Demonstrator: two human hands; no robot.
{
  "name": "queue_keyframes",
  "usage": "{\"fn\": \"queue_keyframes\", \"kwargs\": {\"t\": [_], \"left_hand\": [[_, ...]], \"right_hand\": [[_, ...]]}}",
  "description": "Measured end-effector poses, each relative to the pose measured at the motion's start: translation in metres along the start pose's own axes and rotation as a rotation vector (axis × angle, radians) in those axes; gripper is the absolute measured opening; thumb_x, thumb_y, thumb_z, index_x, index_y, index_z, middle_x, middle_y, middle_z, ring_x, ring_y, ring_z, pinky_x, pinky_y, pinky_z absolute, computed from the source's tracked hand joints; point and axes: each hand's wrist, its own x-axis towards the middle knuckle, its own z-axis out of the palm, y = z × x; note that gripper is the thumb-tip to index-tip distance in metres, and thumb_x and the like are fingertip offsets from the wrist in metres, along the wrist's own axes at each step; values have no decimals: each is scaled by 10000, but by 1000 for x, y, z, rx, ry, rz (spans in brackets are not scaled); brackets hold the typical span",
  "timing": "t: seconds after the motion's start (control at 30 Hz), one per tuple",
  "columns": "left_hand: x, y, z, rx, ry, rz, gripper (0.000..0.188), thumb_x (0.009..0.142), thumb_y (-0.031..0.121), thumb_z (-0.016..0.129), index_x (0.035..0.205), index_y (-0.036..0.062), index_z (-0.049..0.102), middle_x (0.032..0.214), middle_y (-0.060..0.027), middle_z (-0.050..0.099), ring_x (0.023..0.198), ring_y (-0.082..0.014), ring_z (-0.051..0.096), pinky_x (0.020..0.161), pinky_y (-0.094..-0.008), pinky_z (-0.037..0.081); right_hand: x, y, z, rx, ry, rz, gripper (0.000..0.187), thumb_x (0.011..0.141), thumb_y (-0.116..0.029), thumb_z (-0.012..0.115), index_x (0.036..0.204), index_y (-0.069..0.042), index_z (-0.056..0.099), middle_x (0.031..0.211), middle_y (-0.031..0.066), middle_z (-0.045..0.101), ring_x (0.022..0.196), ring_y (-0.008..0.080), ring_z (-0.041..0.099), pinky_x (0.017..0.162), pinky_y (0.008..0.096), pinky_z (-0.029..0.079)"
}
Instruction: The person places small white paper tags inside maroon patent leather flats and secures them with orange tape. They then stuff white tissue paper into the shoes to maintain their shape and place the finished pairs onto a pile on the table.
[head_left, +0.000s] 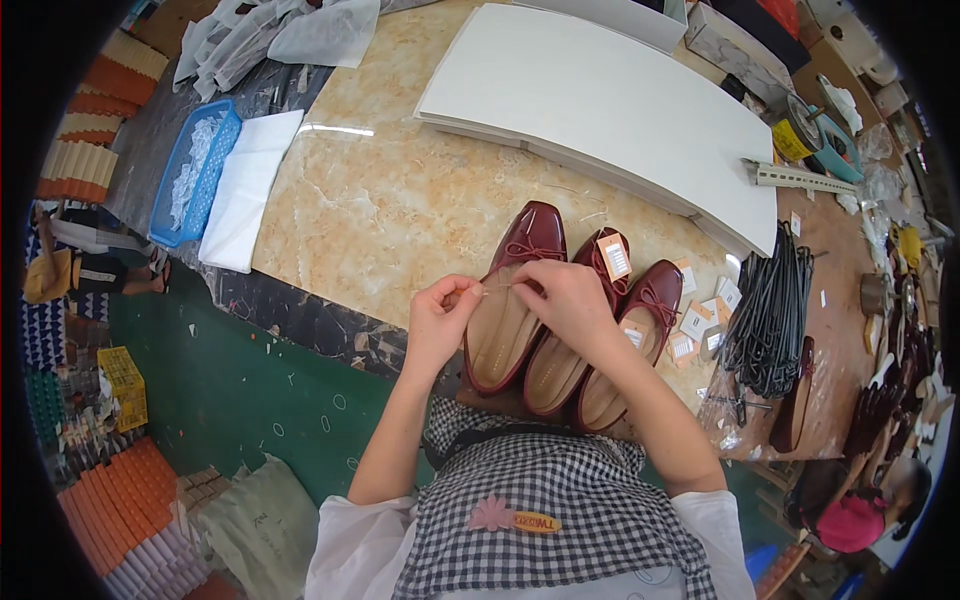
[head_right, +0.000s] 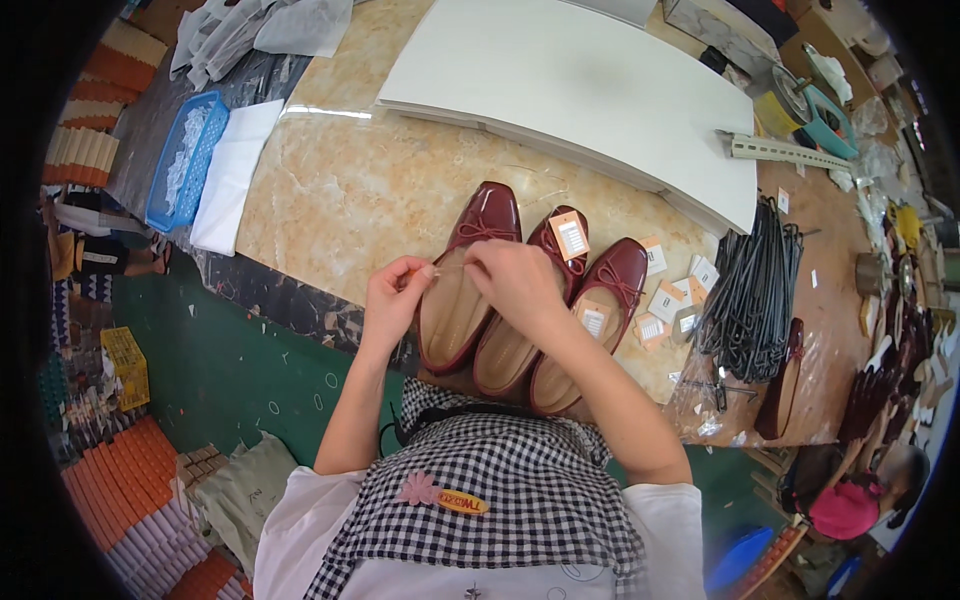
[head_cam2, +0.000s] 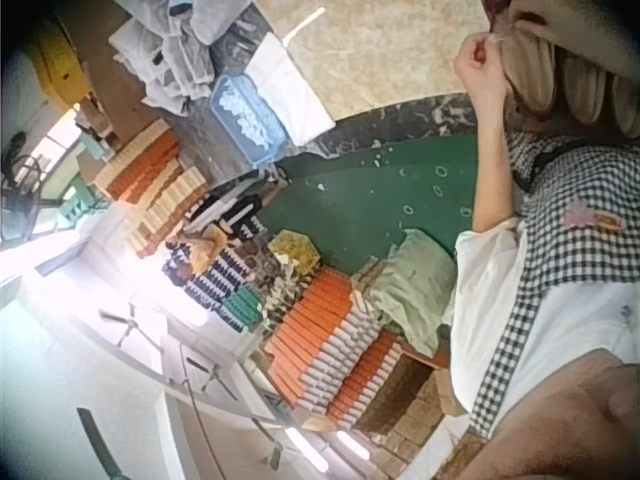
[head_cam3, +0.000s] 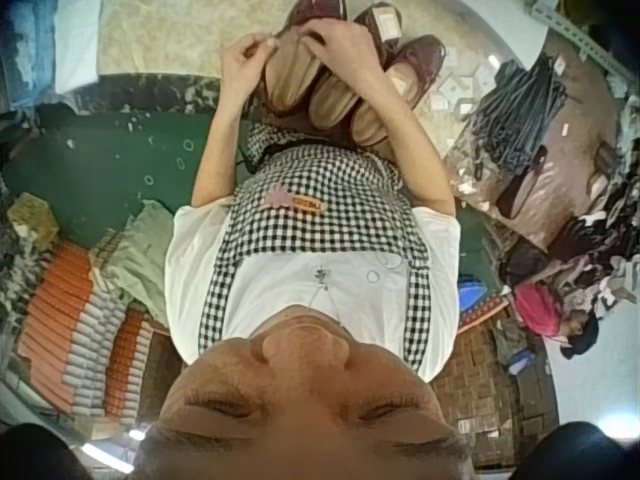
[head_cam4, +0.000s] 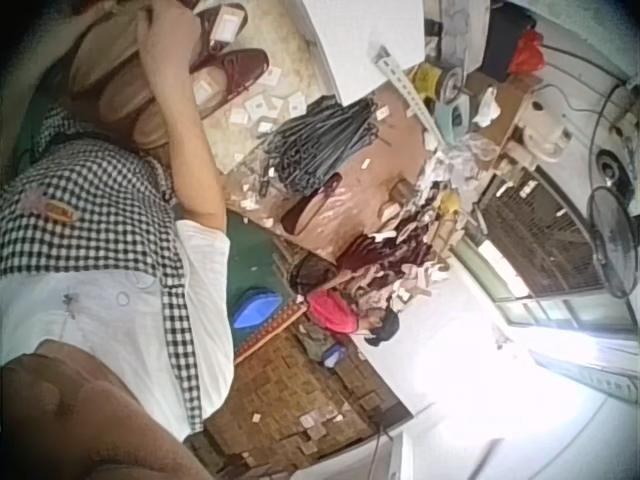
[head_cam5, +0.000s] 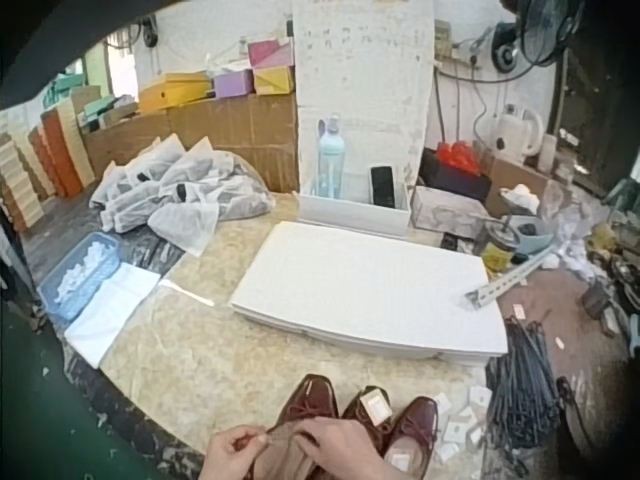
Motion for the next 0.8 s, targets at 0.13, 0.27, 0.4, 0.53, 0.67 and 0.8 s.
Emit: {"fn": "queue_keyframes", "kwargs": {"t": [0.13,0.27,0.4,0.53,0.67,0.8], "left_hand": [[-3,7,-24,-332,39,-59,220,961,226,556,845,44,597,650,42,499,564,-42,436,544,-209,372],[1,14,-59,-17,32,30,240,949,225,570,770,70,606,696,44,522,577,-53,441,554,-218,373],[4,35,-27,324,4,330,120,882,136,651,855,25,687,701,8,556,581,-82,467,547,-241,385],[27,55,6,614,39,468,111,829,112,690,919,56,722,712,-47,571,595,-126,504,561,-276,418],[52,49,21,730,19,456,126,802,111,710,917,68,735,746,-77,596,591,-171,528,574,-306,443],[51,56,28,606,-24,370,111,782,125,723,872,60,726,778,-106,601,607,-213,555,582,-326,452]], "right_hand": [[0,5,-19,558,-29,201,138,872,-134,659,943,-16,673,811,83,688,743,153,665,671,283,518],[0,5,-24,591,-41,257,133,882,-125,663,958,-16,675,814,57,689,747,119,652,693,262,514],[-4,-6,-31,642,-15,238,131,867,-96,664,970,-17,678,819,71,691,721,122,642,681,262,509],[7,-20,-66,137,50,199,107,858,-112,633,914,-28,667,826,103,673,692,192,661,635,310,521],[23,1,-53,-398,149,-109,101,840,-126,572,836,-39,624,829,123,643,676,288,668,572,383,529],[35,-4,-35,-477,98,-133,72,808,-96,563,802,-31,596,798,125,625,662,305,664,557,400,527]]}}
